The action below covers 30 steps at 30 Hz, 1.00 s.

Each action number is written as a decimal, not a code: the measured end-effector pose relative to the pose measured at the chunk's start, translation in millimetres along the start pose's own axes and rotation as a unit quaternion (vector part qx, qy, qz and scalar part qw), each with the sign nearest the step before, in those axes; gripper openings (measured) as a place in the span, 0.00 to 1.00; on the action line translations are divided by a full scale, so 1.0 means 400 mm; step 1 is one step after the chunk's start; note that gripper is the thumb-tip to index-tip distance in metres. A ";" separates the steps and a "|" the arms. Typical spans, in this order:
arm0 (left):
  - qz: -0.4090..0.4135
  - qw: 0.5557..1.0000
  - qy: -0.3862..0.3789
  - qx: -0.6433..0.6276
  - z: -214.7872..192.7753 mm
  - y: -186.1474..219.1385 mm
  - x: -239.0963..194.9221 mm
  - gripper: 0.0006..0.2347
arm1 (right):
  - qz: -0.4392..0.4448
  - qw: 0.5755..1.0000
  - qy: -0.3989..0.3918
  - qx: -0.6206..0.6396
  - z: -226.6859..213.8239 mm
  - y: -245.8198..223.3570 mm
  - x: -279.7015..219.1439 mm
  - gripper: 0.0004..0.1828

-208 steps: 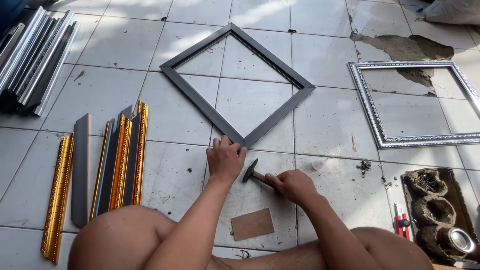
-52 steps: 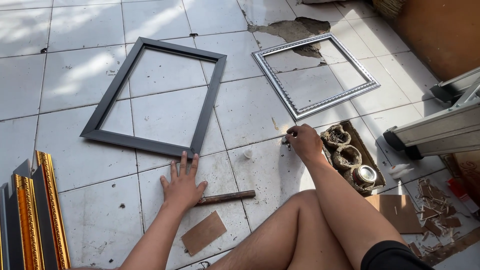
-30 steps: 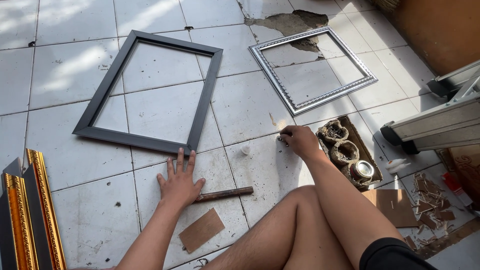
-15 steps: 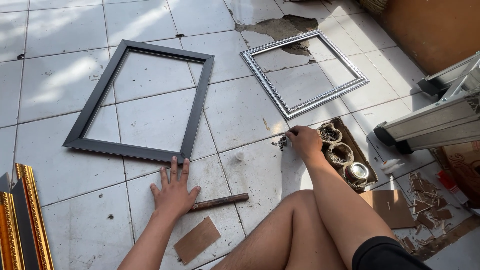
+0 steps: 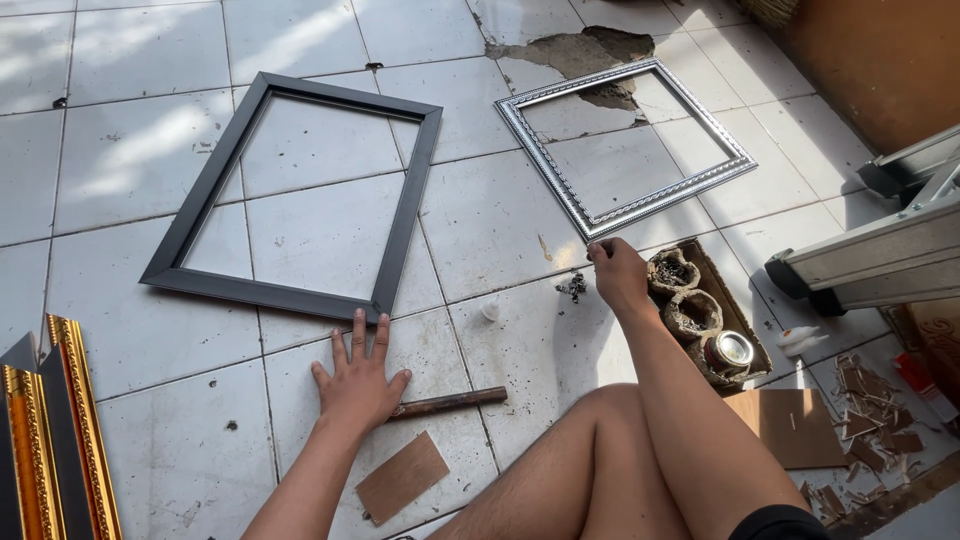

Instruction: Assembling picture frames by applying glue to the mitered corners of moldings and joining them together, using a hammer for adjustments.

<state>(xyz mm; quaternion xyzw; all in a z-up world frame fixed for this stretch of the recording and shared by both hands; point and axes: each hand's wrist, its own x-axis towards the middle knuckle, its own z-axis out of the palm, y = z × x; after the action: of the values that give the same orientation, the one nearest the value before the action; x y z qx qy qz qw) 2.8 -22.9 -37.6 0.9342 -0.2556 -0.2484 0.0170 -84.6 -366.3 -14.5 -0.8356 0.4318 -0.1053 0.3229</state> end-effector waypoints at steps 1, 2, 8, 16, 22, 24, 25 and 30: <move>-0.006 1.000 -0.001 -0.001 -0.004 0.003 -0.003 0.31 | -0.003 1.000 -0.005 0.000 -0.005 -0.026 -0.016 0.15; 0.001 1.000 -0.001 -0.004 -0.007 0.005 -0.005 0.31 | -0.001 0.999 -0.015 0.045 -0.008 -0.052 -0.034 0.14; -0.010 1.000 0.014 -0.013 -0.033 0.005 -0.036 0.32 | -0.066 0.957 -0.176 0.220 -0.002 -0.352 -0.224 0.13; -0.017 0.999 0.024 -0.042 -0.056 -0.003 -0.046 0.34 | -0.049 0.871 -0.405 0.274 0.173 -0.479 -0.273 0.17; -0.002 0.998 -0.006 -0.056 -0.066 0.005 -0.050 0.36 | -0.063 0.881 -0.397 0.249 0.302 -0.425 -0.239 0.18; 0.001 0.999 -0.017 -0.051 -0.064 0.006 -0.047 0.37 | -0.143 0.911 -0.348 0.171 0.316 -0.426 -0.244 0.15; -0.003 0.998 -0.019 -0.052 -0.065 0.008 -0.048 0.37 | -0.142 0.909 -0.352 0.171 0.325 -0.425 -0.249 0.15; -0.011 0.998 -0.051 -0.045 -0.076 0.014 -0.043 0.36 | -0.403 0.870 -0.278 0.060 0.339 -0.419 -0.260 0.14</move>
<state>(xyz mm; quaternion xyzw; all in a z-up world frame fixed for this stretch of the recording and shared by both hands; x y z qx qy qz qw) 1.5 -22.4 -2.2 0.9212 -0.2344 -0.3076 0.0434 23.6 -153.0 -2.3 -0.9109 -0.0568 -0.0155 0.4085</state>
